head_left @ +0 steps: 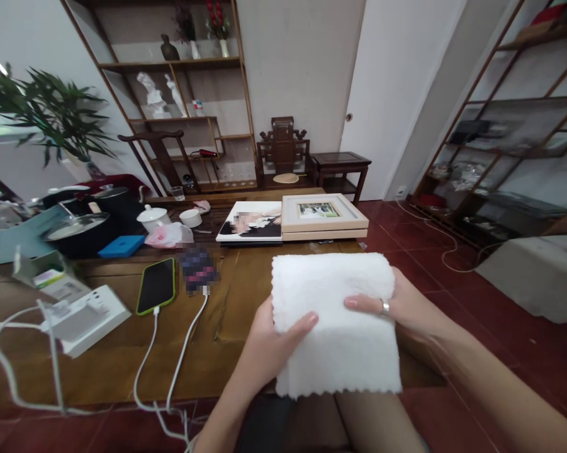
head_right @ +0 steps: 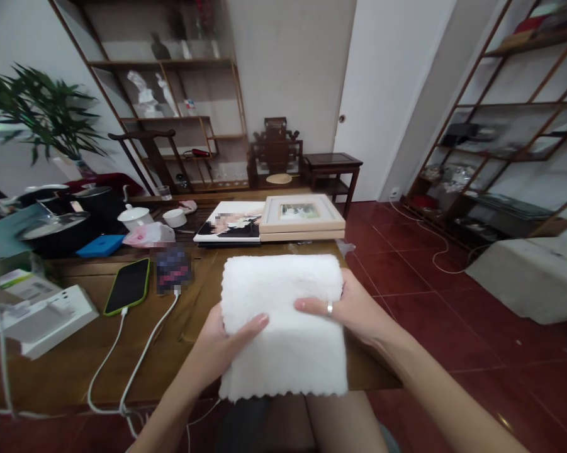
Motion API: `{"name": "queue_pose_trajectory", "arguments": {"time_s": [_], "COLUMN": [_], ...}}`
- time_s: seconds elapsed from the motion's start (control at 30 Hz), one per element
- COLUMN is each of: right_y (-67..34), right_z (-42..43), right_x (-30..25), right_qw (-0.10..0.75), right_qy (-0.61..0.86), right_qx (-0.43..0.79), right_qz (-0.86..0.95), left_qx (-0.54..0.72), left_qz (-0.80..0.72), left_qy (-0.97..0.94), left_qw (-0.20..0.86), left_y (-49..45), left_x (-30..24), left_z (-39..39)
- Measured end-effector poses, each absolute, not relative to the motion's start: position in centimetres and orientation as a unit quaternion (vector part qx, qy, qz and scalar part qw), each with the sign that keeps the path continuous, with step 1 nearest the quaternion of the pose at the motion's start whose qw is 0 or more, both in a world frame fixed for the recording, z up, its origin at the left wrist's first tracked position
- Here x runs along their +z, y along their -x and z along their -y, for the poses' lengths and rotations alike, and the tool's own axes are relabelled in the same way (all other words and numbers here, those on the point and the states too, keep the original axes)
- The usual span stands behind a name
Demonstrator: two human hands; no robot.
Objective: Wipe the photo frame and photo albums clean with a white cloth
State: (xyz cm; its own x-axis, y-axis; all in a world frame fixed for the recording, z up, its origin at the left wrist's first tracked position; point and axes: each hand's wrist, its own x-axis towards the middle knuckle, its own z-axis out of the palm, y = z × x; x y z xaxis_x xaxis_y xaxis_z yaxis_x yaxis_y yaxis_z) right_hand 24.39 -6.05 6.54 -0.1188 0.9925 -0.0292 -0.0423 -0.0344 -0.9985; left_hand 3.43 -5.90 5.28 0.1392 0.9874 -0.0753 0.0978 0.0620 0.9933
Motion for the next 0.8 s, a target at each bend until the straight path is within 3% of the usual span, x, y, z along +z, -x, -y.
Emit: {"name": "queue_pose_trajectory", "arguments": {"time_s": [0.2,0.33,0.43,0.57,0.67,0.8], "right_y": [-26.8,-28.9,-30.3,-30.6,-29.2,-27.1], "right_z": [5.8,5.8,6.1,6.2,5.7,4.6], "right_x": [3.5,4.8,6.6,7.1,5.0,0.7], "right_qw": [0.429,0.428,0.474,0.514,0.416,0.232], "right_qy": [0.493,0.55,0.603,0.579,0.477,0.427], "right_qx": [0.594,0.52,0.328,-0.073,-0.174,-0.13], "right_qz": [0.469,0.494,0.552,0.629,0.754,0.864], "left_qx": [0.389,0.323,0.325,0.366,0.422,0.459], "left_qz": [-0.426,-0.347,-0.361,-0.439,-0.561,-0.65], "left_qy": [-0.539,-0.58,-0.631,-0.655,-0.607,-0.527], "left_qw": [0.614,0.663,0.605,0.494,0.373,0.299], "left_y": [-5.1,-5.5,-5.6,-4.0,-1.1,3.2], "left_x": [4.0,4.2,4.5,5.0,5.5,5.8], "left_z": [3.1,2.5,2.4,0.0,-4.3,-10.5]}}
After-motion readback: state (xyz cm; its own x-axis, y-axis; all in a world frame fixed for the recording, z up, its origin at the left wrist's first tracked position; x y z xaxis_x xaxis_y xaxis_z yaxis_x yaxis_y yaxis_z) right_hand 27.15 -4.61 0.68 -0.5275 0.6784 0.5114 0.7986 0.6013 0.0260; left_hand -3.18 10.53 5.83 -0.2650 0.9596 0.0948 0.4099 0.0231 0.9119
